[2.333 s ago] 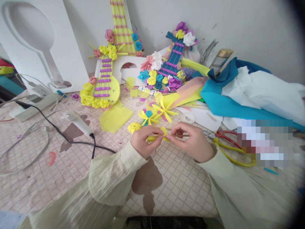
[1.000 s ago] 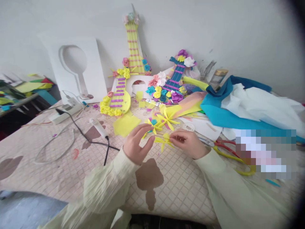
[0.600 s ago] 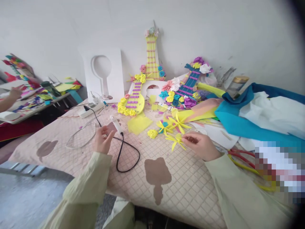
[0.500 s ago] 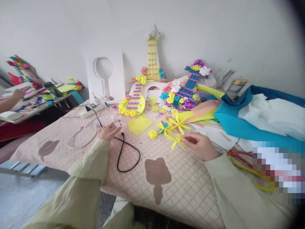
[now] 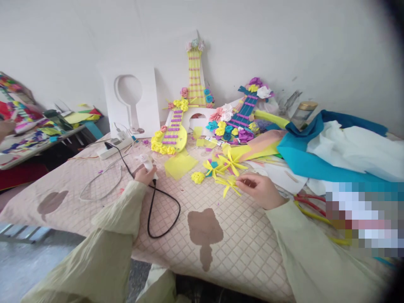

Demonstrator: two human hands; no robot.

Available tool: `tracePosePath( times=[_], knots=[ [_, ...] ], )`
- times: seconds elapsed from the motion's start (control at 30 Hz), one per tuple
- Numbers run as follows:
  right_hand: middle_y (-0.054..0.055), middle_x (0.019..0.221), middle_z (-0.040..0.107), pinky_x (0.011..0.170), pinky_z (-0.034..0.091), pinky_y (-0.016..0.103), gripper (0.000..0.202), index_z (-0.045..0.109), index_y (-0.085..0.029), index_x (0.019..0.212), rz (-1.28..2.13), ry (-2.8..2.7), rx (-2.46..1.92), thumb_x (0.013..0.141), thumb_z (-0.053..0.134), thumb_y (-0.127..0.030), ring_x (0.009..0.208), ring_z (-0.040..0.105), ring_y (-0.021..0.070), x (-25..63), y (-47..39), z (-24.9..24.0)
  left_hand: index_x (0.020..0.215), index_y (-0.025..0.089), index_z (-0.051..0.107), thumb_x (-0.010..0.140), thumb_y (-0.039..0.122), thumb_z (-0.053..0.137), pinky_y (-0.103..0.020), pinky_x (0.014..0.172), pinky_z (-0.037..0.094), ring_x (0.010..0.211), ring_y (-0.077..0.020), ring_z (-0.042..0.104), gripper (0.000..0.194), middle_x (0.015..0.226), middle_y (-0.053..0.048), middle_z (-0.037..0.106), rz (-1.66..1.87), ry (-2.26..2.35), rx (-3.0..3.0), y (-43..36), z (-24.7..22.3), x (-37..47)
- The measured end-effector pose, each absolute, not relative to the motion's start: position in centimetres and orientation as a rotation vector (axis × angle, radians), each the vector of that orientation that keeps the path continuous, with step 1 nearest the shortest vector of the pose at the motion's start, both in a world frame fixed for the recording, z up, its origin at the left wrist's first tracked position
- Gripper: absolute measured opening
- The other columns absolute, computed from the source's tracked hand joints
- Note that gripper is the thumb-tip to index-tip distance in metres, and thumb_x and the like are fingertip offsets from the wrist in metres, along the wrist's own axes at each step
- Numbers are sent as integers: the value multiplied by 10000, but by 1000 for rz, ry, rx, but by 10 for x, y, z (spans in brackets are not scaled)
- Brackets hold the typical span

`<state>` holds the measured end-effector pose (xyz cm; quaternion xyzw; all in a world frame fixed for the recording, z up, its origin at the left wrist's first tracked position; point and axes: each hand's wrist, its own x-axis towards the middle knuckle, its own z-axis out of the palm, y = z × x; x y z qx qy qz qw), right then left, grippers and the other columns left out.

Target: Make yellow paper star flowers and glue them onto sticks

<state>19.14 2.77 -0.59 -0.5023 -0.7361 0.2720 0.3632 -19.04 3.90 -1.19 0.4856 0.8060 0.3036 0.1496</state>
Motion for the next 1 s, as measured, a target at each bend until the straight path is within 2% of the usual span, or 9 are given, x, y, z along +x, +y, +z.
tracePosePath(
  times=[0.07, 0.17, 0.23, 0.27, 0.37, 0.43, 0.53, 0.67, 1.0],
  knots=[
    [63, 774, 674, 524, 465, 265, 201, 649, -143, 746, 706, -1890, -1290, 698, 560, -317, 573, 560, 136, 191, 27, -5, 778, 89, 603, 691, 401, 431, -314, 683, 471, 775, -238, 605, 366, 808, -118, 658, 939, 2196, 1416, 29, -6, -181],
    [62, 775, 677, 522, 463, 261, 184, 650, -145, 740, 713, -1885, -1287, 699, 560, -300, 577, 567, 135, 190, 27, -4, 945, 109, 528, 745, 391, 345, -279, 649, 482, 685, -163, 598, 391, 791, -67, 625, 1096, 1951, 1474, 3, 8, -157],
    [57, 773, 679, 514, 463, 254, 169, 651, -151, 737, 716, -1881, -1281, 695, 563, -288, 574, 570, 132, 189, 25, -3, 986, 119, 487, 718, 340, 441, -270, 562, 475, 564, -134, 563, 350, 647, -9, 545, 1337, 1516, 1431, -17, 19, -136],
    [53, 766, 678, 508, 462, 250, 162, 651, -153, 734, 715, -1882, -1275, 694, 564, -284, 571, 571, 130, 188, 24, -2, 1010, 134, 473, 708, 307, 474, -257, 508, 463, 489, -108, 524, 349, 604, 24, 485, 1349, 1369, 1406, -27, 23, -124],
    [45, 733, 675, 494, 457, 242, 152, 650, -157, 722, 721, -1886, -1274, 692, 564, -279, 552, 563, 123, 185, 21, 1, 1001, 156, 480, 719, 271, 480, -177, 312, 274, 343, -45, 351, 305, 554, 54, 389, 1305, 1211, 1424, -52, 27, -92],
    [40, 719, 672, 477, 448, 236, 148, 646, -159, 705, 730, -1884, -1286, 692, 561, -279, 534, 552, 117, 184, 18, 3, 970, 167, 501, 737, 250, 476, -177, 334, 285, 369, -48, 366, 248, 554, 43, 414, 1248, 1277, 1576, -62, 23, -75],
    [30, 704, 669, 449, 424, 227, 140, 640, -167, 681, 723, -1892, -1294, 695, 558, -280, 513, 532, 108, 183, 17, 6, 849, 175, 537, 693, 178, 535, -189, 409, 381, 444, -78, 474, 156, 573, 14, 517, 1122, 1291, 2024, -67, 13, -58],
    [26, 706, 667, 457, 416, 226, 140, 643, -167, 697, 713, -1910, -1287, 703, 556, -277, 512, 523, 104, 184, 17, 8, 931, 175, 509, 686, 209, 539, -194, 437, 434, 503, -110, 558, 249, 678, -26, 617, 1035, 1215, 2352, -65, 1, -42],
    [25, 731, 674, 494, 418, 226, 108, 647, -168, 702, 681, -1915, -1264, 706, 556, -225, 542, 533, 101, 183, 17, 8, 896, 157, 499, 704, 216, 541, -215, 457, 470, 538, -136, 604, 205, 687, -38, 638, 904, 1320, 2503, -61, -8, -32]
  ],
)
